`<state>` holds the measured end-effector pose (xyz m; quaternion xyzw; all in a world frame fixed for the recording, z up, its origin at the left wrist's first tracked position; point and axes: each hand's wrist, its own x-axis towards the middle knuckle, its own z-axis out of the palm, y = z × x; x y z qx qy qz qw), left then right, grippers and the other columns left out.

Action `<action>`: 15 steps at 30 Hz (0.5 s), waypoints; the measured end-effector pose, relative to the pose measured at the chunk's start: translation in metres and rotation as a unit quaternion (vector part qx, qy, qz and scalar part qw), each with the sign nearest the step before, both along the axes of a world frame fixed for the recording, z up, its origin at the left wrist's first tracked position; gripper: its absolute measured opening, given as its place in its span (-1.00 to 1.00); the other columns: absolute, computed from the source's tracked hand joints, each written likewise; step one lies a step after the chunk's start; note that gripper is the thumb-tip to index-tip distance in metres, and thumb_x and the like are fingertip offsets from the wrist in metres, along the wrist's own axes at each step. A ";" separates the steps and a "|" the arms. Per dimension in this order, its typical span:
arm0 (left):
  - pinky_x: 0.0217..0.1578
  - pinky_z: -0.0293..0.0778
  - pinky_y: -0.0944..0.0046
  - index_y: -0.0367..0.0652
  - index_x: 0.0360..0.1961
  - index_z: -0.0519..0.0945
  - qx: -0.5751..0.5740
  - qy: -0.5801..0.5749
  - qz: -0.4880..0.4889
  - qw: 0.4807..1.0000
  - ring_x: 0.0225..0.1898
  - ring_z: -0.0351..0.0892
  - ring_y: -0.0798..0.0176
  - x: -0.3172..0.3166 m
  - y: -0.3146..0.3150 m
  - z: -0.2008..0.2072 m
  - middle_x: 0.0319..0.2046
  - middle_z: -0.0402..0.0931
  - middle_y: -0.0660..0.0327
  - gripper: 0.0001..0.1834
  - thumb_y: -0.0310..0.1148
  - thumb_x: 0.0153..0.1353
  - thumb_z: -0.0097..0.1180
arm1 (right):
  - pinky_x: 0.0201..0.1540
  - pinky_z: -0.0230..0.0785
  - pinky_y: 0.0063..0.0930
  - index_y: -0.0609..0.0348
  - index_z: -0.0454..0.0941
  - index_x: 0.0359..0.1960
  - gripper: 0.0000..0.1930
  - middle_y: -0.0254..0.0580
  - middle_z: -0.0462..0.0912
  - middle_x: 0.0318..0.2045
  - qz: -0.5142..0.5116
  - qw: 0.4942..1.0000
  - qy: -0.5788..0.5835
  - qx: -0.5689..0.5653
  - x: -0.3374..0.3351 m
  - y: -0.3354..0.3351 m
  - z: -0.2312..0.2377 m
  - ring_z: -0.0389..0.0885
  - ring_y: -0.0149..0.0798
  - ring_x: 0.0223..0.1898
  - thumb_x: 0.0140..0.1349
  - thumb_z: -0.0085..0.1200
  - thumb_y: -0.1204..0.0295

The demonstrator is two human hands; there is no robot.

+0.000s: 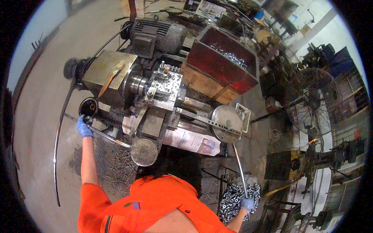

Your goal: The person operates a metal lathe machine. They insert a metal rod, manipulate levers and handles to machine the part, and then place the finished metal piece into a large circular container on the floor.

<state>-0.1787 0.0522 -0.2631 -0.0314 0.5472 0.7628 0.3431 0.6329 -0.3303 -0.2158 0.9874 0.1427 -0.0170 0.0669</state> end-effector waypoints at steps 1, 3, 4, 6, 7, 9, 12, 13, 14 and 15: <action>-0.69 0.48 0.33 -0.30 -0.34 0.51 0.006 0.002 0.002 1.000 -0.74 0.45 0.21 0.001 0.000 0.000 -0.62 0.51 0.06 -0.81 -0.36 0.11 0.02 | -0.08 0.37 -0.19 0.28 0.58 -0.31 -0.47 0.20 0.57 -0.26 -0.001 1.000 0.004 -0.005 -0.005 0.004 0.006 0.54 0.10 -0.18 -0.26 0.26 0.09; -0.69 0.48 0.33 -0.29 -0.33 0.51 0.019 0.007 0.005 1.000 -0.74 0.46 0.20 0.004 -0.001 0.000 -0.62 0.51 0.05 -0.81 -0.36 0.11 0.02 | -0.14 0.41 -0.21 0.32 0.59 -0.40 -0.55 0.21 0.58 -0.33 0.000 1.000 -0.018 -0.024 -0.014 0.012 0.009 0.57 0.10 -0.24 -0.18 0.19 0.12; -0.69 0.48 0.33 -0.29 -0.33 0.51 0.018 0.006 0.004 1.000 -0.74 0.46 0.20 0.001 -0.002 -0.002 -0.62 0.51 0.05 -0.81 -0.36 0.11 0.02 | -0.13 0.41 -0.22 0.32 0.58 -0.40 -0.55 0.20 0.58 -0.33 0.003 1.000 -0.023 -0.020 -0.014 0.011 0.009 0.57 0.10 -0.25 -0.19 0.19 0.13; -0.69 0.49 0.32 -0.28 -0.33 0.51 0.016 0.004 0.002 1.000 -0.73 0.46 0.20 -0.003 -0.002 -0.006 -0.62 0.51 0.05 -0.81 -0.36 0.11 0.02 | -0.12 0.41 -0.24 0.32 0.57 -0.40 -0.55 0.20 0.58 -0.34 0.009 0.999 -0.032 -0.011 -0.016 0.010 0.010 0.57 0.09 -0.25 -0.21 0.19 0.15; -0.68 0.49 0.32 -0.29 -0.33 0.51 0.018 0.004 0.004 1.000 -0.73 0.46 0.19 -0.001 -0.002 -0.004 -0.62 0.51 0.05 -0.80 -0.36 0.11 0.02 | -0.12 0.40 -0.25 0.34 0.55 -0.37 -0.54 0.17 0.58 -0.34 0.014 1.000 -0.027 0.000 -0.016 0.009 0.011 0.57 0.08 -0.26 -0.24 0.19 0.18; -0.68 0.50 0.31 -0.30 -0.33 0.50 0.020 0.005 0.009 1.000 -0.73 0.46 0.19 0.005 0.000 -0.001 -0.62 0.51 0.05 -0.80 -0.36 0.11 0.02 | -0.13 0.40 -0.24 0.35 0.55 -0.38 -0.54 0.17 0.59 -0.35 0.013 1.000 -0.019 0.012 -0.012 0.005 0.008 0.57 0.08 -0.27 -0.25 0.19 0.19; -0.68 0.50 0.31 -0.32 -0.34 0.50 0.022 0.016 -0.004 1.000 -0.73 0.46 0.18 0.001 -0.002 -0.005 -0.62 0.51 0.04 -0.79 -0.36 0.10 0.03 | -0.18 0.40 -0.20 0.26 0.58 -0.41 -0.57 0.15 0.59 -0.38 0.022 1.000 0.000 0.023 -0.015 0.014 0.015 0.58 0.07 -0.29 -0.25 0.20 0.15; -0.68 0.50 0.30 -0.32 -0.35 0.50 0.017 0.012 0.000 1.000 -0.73 0.45 0.18 -0.003 -0.002 -0.008 -0.62 0.51 0.04 -0.80 -0.37 0.10 0.03 | -0.18 0.40 -0.18 0.25 0.59 -0.40 -0.57 0.15 0.59 -0.38 0.035 0.998 0.014 0.043 -0.025 0.025 0.026 0.58 0.08 -0.28 -0.25 0.21 0.14; -0.68 0.49 0.30 -0.33 -0.36 0.50 0.011 0.008 0.001 1.000 -0.74 0.45 0.17 -0.005 0.001 -0.009 -0.63 0.50 0.03 -0.80 -0.37 0.10 0.02 | -0.18 0.39 -0.17 0.24 0.59 -0.40 -0.56 0.16 0.59 -0.38 0.044 0.997 0.028 0.062 -0.036 0.036 0.031 0.57 0.08 -0.28 -0.25 0.22 0.13; -0.68 0.49 0.30 -0.33 -0.37 0.50 0.005 0.003 0.002 1.000 -0.74 0.45 0.17 -0.008 0.002 -0.011 -0.63 0.50 0.03 -0.81 -0.38 0.09 0.02 | -0.24 0.40 -0.15 0.23 0.59 -0.39 -0.58 0.14 0.59 -0.42 0.097 0.991 -0.011 0.094 -0.043 0.050 0.026 0.58 0.09 -0.35 -0.21 0.19 0.13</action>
